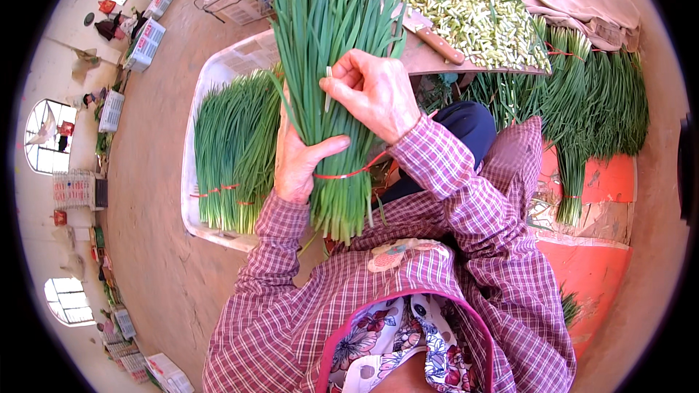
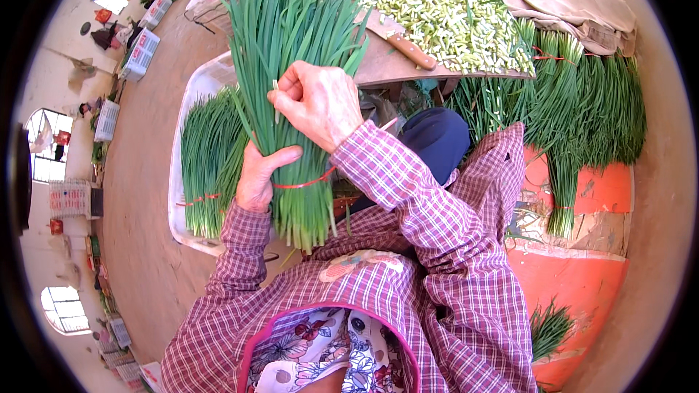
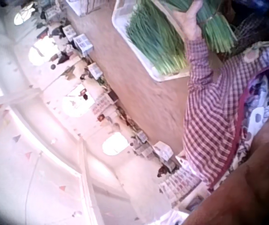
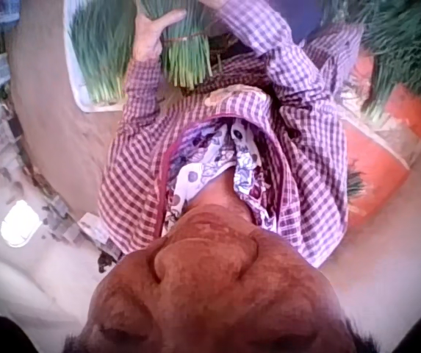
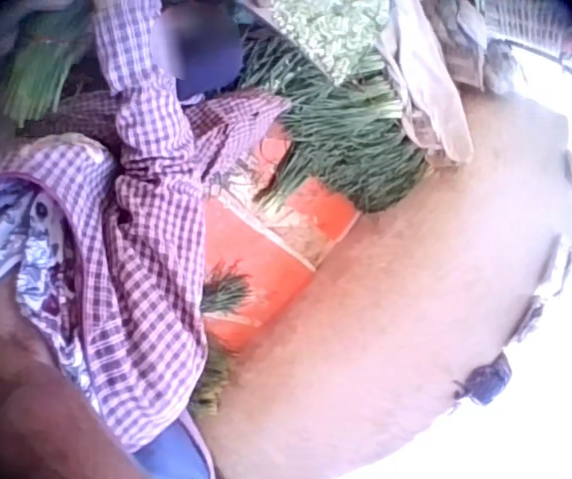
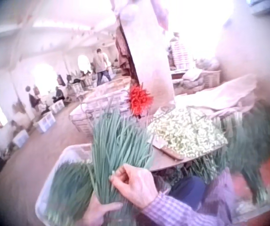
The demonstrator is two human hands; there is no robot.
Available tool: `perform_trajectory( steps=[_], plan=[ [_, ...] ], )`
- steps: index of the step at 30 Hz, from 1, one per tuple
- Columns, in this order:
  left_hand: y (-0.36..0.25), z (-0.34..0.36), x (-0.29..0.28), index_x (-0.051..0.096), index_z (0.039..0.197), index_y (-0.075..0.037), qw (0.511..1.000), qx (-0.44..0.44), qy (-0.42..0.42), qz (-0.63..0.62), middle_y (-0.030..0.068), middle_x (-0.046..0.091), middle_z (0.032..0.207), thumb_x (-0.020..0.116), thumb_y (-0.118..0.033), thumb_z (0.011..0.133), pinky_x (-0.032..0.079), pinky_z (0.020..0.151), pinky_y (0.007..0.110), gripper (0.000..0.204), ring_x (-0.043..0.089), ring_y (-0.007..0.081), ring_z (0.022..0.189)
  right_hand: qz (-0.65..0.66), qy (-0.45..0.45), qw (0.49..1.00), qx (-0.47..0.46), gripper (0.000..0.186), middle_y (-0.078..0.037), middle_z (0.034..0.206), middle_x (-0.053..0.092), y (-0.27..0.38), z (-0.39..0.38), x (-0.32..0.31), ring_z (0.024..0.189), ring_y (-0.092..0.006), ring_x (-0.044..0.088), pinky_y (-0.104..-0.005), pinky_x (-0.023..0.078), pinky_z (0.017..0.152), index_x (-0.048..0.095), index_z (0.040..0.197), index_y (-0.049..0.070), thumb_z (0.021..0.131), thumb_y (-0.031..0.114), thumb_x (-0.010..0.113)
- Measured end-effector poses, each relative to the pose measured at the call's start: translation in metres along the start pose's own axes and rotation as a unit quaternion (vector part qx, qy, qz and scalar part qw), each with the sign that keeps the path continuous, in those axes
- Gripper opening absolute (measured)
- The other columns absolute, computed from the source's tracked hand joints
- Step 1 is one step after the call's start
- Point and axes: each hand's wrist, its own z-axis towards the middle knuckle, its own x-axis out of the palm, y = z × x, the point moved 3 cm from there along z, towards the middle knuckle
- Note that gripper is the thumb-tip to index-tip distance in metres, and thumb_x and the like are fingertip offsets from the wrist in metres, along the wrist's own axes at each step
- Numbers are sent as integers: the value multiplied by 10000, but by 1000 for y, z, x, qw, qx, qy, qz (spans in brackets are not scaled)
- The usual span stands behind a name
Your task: The person trims the root ends of bundled green shoots with a knife and then packs the bundles into a plastic crate.
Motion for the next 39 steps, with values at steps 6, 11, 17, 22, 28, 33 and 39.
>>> perform_trajectory(
  steps=[6,11,17,22,28,33,39],
  plan=[
    [-13,3,-8,453,1222,-18,997,-65,22,-17,74,553,1136,719,20,647,446,909,317,634,549,175,1030,95,-29,995,27,155,-23,623,594,-3,-7,2,554,-59,538,-225,455,532,593,758,-10,781,126,666],
    [0,5,-7,439,1233,-16,998,-52,37,-19,68,559,1128,706,-18,678,456,891,315,616,560,172,1006,87,-39,995,23,123,-11,621,583,-10,-9,3,568,-50,541,-214,454,535,595,770,-3,791,99,662],
    [13,7,-15,370,1284,-37,998,-36,24,-48,80,520,1178,702,-23,671,433,921,327,697,539,188,1041,186,-124,974,26,117,-28,629,580,-17,-6,-4,524,-95,545,-245,462,513,583,769,18,800,112,646],
    [15,1,-29,267,1369,-67,997,-59,25,-44,88,461,1252,713,-19,642,409,961,338,855,496,207,1116,332,-281,899,49,169,-35,844,617,-36,22,-85,651,-72,571,-232,497,593,579,977,61,861,184,594],
    [20,2,-32,399,1255,-43,987,-111,19,-118,83,520,1183,665,-84,731,419,947,339,590,510,183,1084,-311,-52,907,-279,403,-31,929,607,-12,3,-29,999,-211,532,-447,336,957,586,1055,174,720,376,681],
    [39,-15,-51,405,1290,-43,965,-148,-48,-211,97,538,1200,588,-118,833,466,899,361,497,559,216,1037,-350,56,898,-260,374,-19,698,511,-34,-27,-10,783,-208,514,-472,337,949,563,863,134,761,493,579],
    [42,-31,-59,477,1224,-25,947,-154,-65,-276,90,582,1142,592,-165,857,468,901,377,410,581,222,1010,-304,87,923,-217,272,-37,686,476,-45,-64,-12,751,-215,518,-452,370,905,587,773,122,764,392,621]
  ],
)
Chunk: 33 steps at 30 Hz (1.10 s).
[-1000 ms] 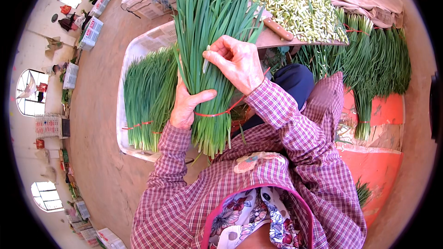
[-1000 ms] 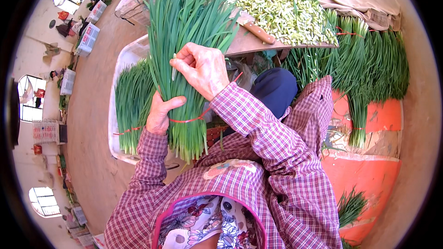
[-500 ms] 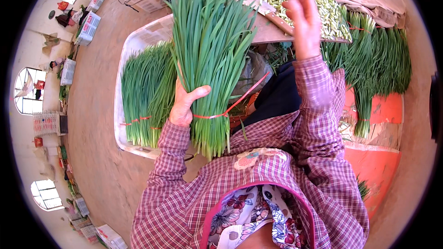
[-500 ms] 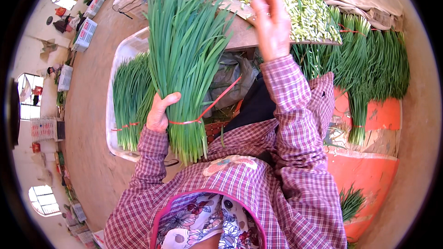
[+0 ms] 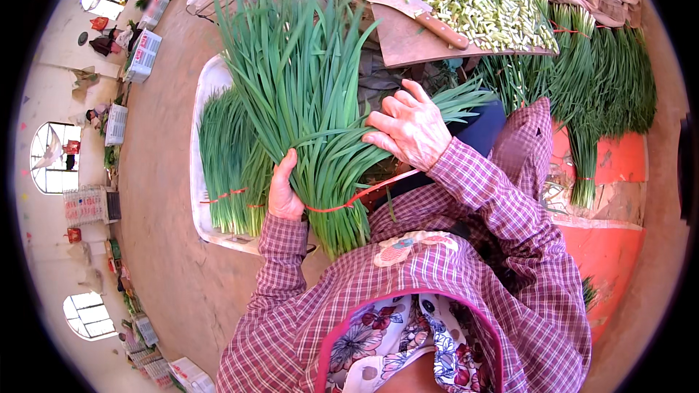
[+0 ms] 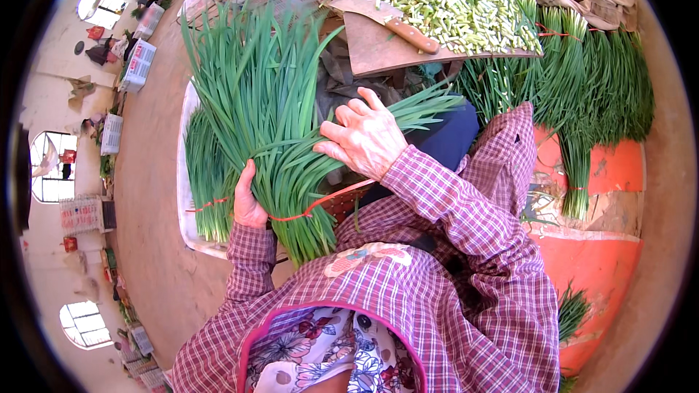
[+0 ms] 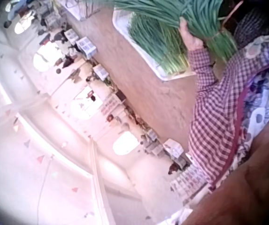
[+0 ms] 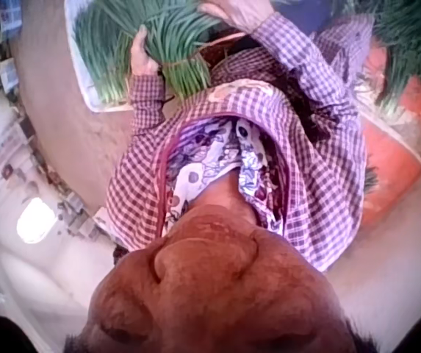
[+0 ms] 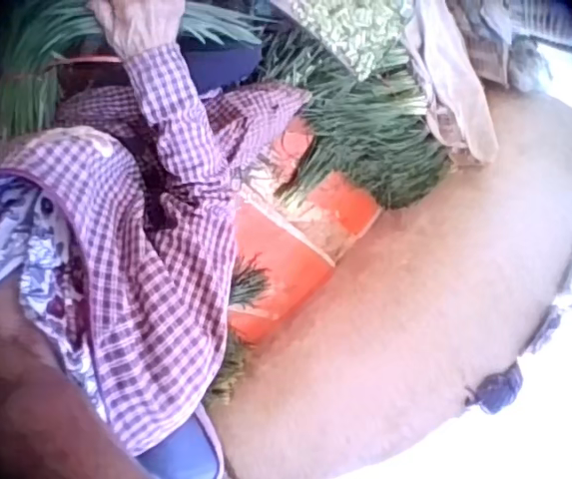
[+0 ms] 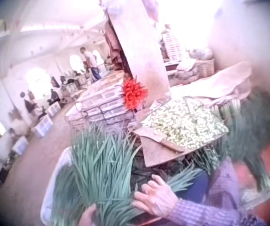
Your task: The person trims the root ends of bundled green shoots with a knife and then packs the bundles into a plastic crate.
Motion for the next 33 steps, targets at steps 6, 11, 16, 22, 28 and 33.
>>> perform_trajectory(
  steps=[6,11,16,22,28,33],
  plan=[
    [-13,-5,12,474,1231,-40,992,68,-14,105,77,576,1142,598,-165,852,472,875,352,418,571,192,1004,12,-79,997,0,283,-8,924,551,-4,33,-32,945,-218,514,-459,356,921,625,930,163,732,364,653],
    [-14,-3,20,460,1239,-32,989,79,7,126,83,572,1140,601,-152,842,471,873,345,438,570,196,1000,15,-132,987,-92,340,18,1051,549,22,74,-47,1074,-195,500,-484,309,990,598,1012,210,711,349,673],
    [-27,4,18,439,1252,-18,984,96,20,146,108,561,1167,596,-127,837,471,884,363,456,569,211,1017,-47,-65,994,-71,288,-6,808,508,10,73,-27,916,-215,495,-525,294,998,594,901,189,736,422,631],
    [-24,4,3,426,1259,-7,983,124,22,137,121,554,1183,596,-111,833,457,909,387,470,564,235,1038,-25,-55,997,-40,267,-26,725,454,14,38,-23,798,-214,483,-503,320,987,594,851,180,726,408,650],
    [-22,5,-1,438,1235,1,986,110,3,128,119,558,1169,622,-115,822,455,910,388,467,565,231,1032,-51,-62,996,-25,250,-14,724,443,3,30,-27,788,-205,485,-496,336,962,596,878,195,737,394,651],
    [-43,10,11,497,1187,11,976,115,-104,155,100,581,1130,636,-149,830,455,897,351,415,563,194,1015,-126,-145,971,142,432,-60,1040,507,-40,18,-44,976,-242,468,-445,307,927,545,1135,184,748,334,666]
  ],
)
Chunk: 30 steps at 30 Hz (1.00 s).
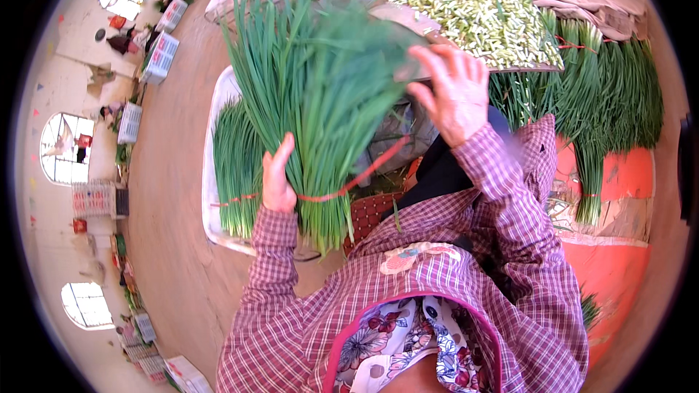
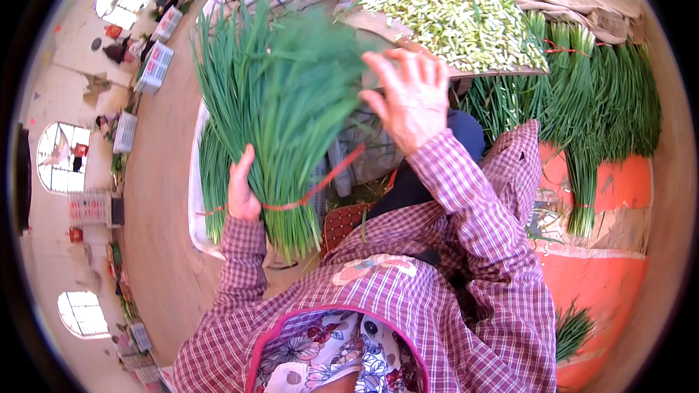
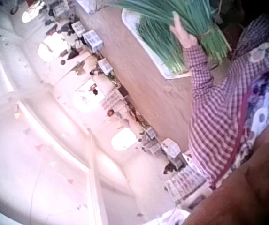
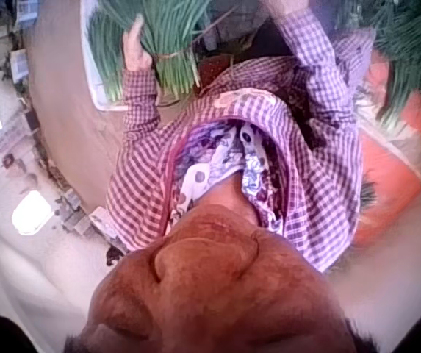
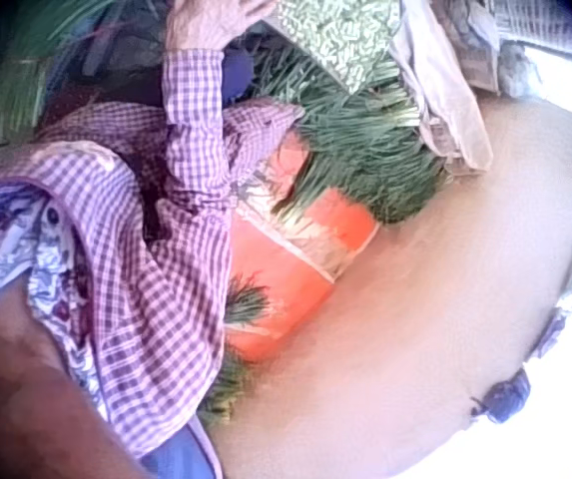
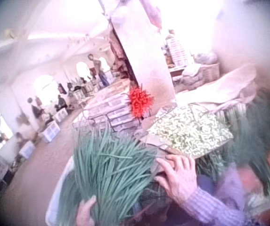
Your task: The person trims the root ends of bundled green shoots with a knife and then packs the bundles into a plastic crate.
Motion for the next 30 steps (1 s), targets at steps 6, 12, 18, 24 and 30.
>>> perform_trajectory(
  steps=[6,12,18,24,30],
  plan=[
    [-49,16,56,482,1225,-5,988,126,74,47,62,553,1176,602,-156,866,416,916,302,408,533,153,1047,395,249,874,132,767,-291,1162,478,53,-55,29,1106,-385,486,-408,382,963,341,1284,-80,808,459,607],
    [-62,3,121,377,1312,7,929,161,229,241,129,503,1238,648,-292,824,352,973,316,633,465,201,1145,723,205,597,280,861,-167,1306,418,85,-48,67,1245,-233,392,-368,350,1016,178,1379,17,798,457,636],
    [-95,32,68,493,1236,15,889,47,348,293,163,573,1176,464,-440,907,393,959,327,562,534,210,1107,858,219,347,310,967,-161,1229,523,53,-58,71,1088,-257,546,-405,437,946,384,1311,-1,672,687,615],
    [16,51,75,350,1329,35,900,-137,401,98,173,454,1312,401,-682,814,345,1029,414,884,426,289,1221,818,244,392,344,966,-139,1250,511,51,-67,78,1097,-223,537,-373,433,952,399,1306,12,682,733,552],
    [26,42,99,313,1358,-15,868,-130,409,-251,228,456,1272,456,-726,746,314,1038,509,950,326,421,1258,741,253,480,395,736,-78,1180,505,66,-55,68,1062,-152,519,-304,419,917,423,1297,36,843,614,462]
  ],
)
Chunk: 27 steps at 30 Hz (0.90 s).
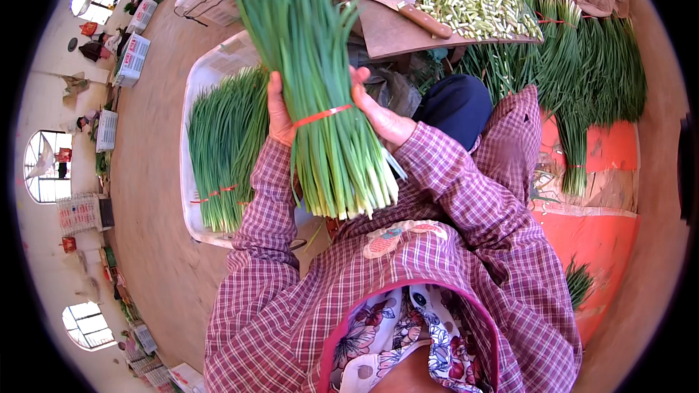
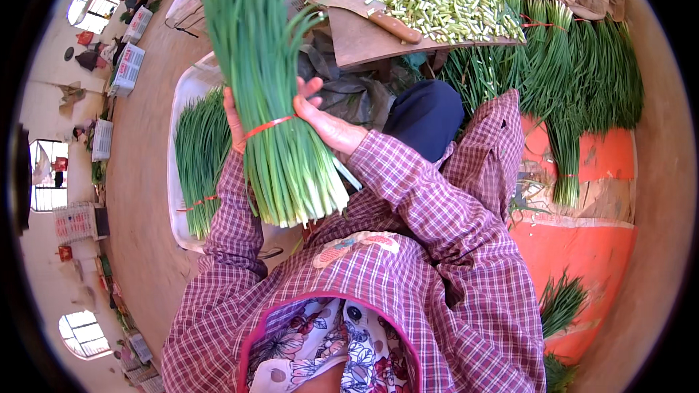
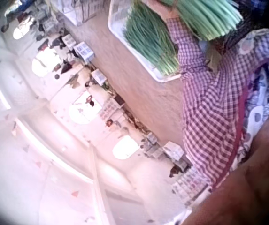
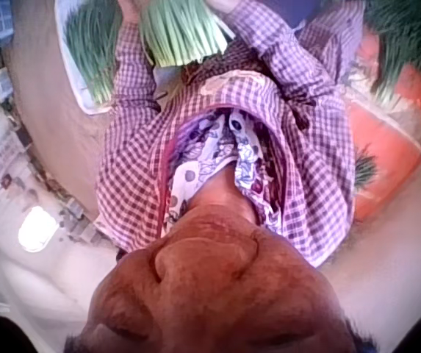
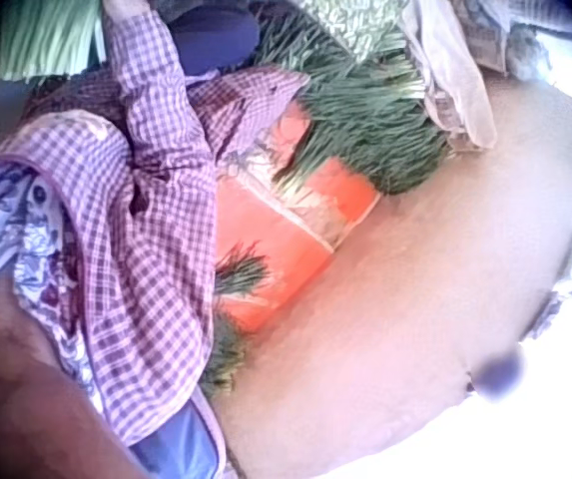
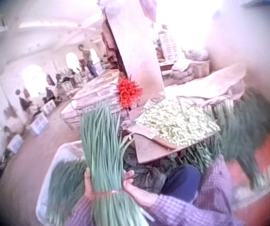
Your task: The person trims the root ends of bundled green shoots with a knife and then packs the bundles into a plastic crate.
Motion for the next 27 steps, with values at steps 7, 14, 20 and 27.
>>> perform_trajectory(
  steps=[7,14,20,27],
  plan=[
    [-40,-18,0,390,1313,-49,996,80,-23,14,247,476,1224,556,-582,759,397,966,514,787,424,406,1176,-234,-82,961,-121,425,-33,835,612,46,-20,-8,665,-75,541,-224,453,614,582,1074,17,889,397,535],
    [-54,-22,4,394,1289,-24,979,172,-88,63,281,461,1210,588,-533,749,456,890,519,767,504,403,1059,-362,-81,905,-209,313,-82,763,615,54,-16,28,634,-118,579,-270,471,601,612,945,-12,790,255,664],
    [-52,-21,8,406,1284,-44,975,201,-83,52,243,488,1193,579,-521,764,473,859,512,726,524,379,1038,-290,-124,900,-300,157,-64,769,597,50,-18,31,638,-97,552,-252,459,600,586,867,-9,841,145,592],
    [-50,-22,-6,418,1280,-76,968,232,-94,-1,209,503,1182,512,-559,793,482,838,511,692,551,342,1003,-85,-130,919,-362,110,-43,795,583,64,-24,34,692,-71,527,-210,445,662,496,963,7,921,108,506]
  ],
)
